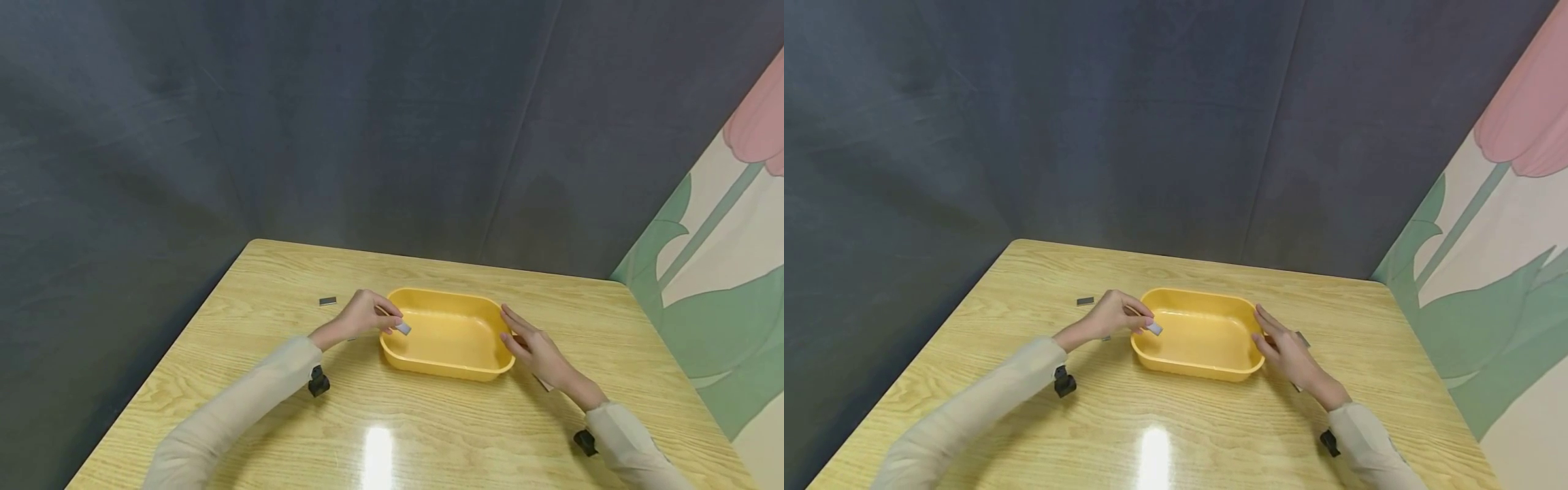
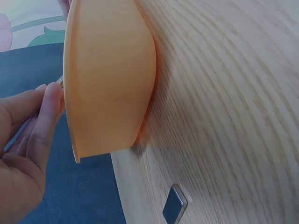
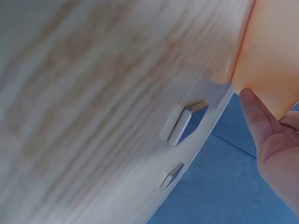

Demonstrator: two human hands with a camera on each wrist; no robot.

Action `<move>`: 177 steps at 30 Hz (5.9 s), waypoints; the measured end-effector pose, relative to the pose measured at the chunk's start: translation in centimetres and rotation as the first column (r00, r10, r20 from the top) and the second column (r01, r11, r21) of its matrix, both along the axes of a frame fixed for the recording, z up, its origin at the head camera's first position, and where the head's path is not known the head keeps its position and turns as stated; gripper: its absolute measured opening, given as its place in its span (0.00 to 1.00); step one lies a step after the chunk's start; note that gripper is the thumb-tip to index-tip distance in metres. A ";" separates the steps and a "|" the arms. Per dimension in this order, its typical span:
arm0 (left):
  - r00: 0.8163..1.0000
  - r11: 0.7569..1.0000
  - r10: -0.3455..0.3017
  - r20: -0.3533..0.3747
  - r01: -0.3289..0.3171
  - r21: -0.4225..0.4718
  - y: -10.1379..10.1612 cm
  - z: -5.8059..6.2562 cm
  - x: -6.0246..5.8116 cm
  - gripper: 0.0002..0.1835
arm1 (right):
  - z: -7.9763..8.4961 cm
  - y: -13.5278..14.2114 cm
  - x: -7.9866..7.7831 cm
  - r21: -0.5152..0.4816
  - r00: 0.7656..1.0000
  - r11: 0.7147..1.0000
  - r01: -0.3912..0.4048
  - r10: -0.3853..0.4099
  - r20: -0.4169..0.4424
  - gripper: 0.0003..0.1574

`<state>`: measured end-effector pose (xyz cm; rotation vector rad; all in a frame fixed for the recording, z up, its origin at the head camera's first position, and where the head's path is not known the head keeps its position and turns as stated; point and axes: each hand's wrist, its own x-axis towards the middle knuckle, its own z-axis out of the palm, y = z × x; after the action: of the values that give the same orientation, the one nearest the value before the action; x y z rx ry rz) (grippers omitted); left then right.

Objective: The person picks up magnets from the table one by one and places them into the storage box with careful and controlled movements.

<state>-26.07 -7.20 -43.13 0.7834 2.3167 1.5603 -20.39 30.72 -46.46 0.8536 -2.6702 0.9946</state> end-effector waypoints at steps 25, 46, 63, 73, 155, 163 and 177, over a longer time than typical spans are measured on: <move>0.959 0.967 -0.135 -0.250 0.073 -0.245 2.6 -1.0 0.1 0.04 | -0.2 -0.1 0.0 0.003 1.000 1.000 -0.008 0.008 -0.017 0.32; 0.908 0.908 -0.276 -0.315 0.139 -0.395 3.9 -1.5 0.5 0.04 | -0.4 0.0 0.1 0.000 0.999 1.000 -0.012 0.012 -0.041 0.32; 0.841 0.851 -0.364 -0.401 0.127 -0.509 3.8 -1.7 0.3 0.04 | -0.5 -0.1 0.1 -0.009 0.999 1.000 -0.012 0.012 -0.039 0.31; 0.838 0.840 -0.382 -0.389 0.140 -0.524 3.5 -1.4 0.2 0.04 | -0.5 -0.2 0.0 -0.021 0.999 1.000 -0.021 0.020 -0.049 0.31; 0.940 0.941 -0.117 -0.319 0.003 -0.338 4.0 -0.1 0.9 0.10 | -0.3 -0.4 0.0 -0.032 0.994 0.999 -0.042 0.038 -0.102 0.30; 0.937 0.967 -0.001 -0.350 -0.089 -0.240 3.4 -0.3 0.6 0.11 | -0.2 -0.6 0.2 -0.026 0.993 0.999 -0.036 0.033 -0.115 0.29; 0.918 0.977 0.099 -0.385 -0.163 -0.138 1.3 0.5 -0.2 0.08 | -0.4 -0.5 0.2 -0.032 0.994 0.999 -0.030 0.026 -0.109 0.29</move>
<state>-26.26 -5.88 -42.64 0.9740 2.7852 1.3331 -20.18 30.17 -46.85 0.9138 -2.5503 0.9669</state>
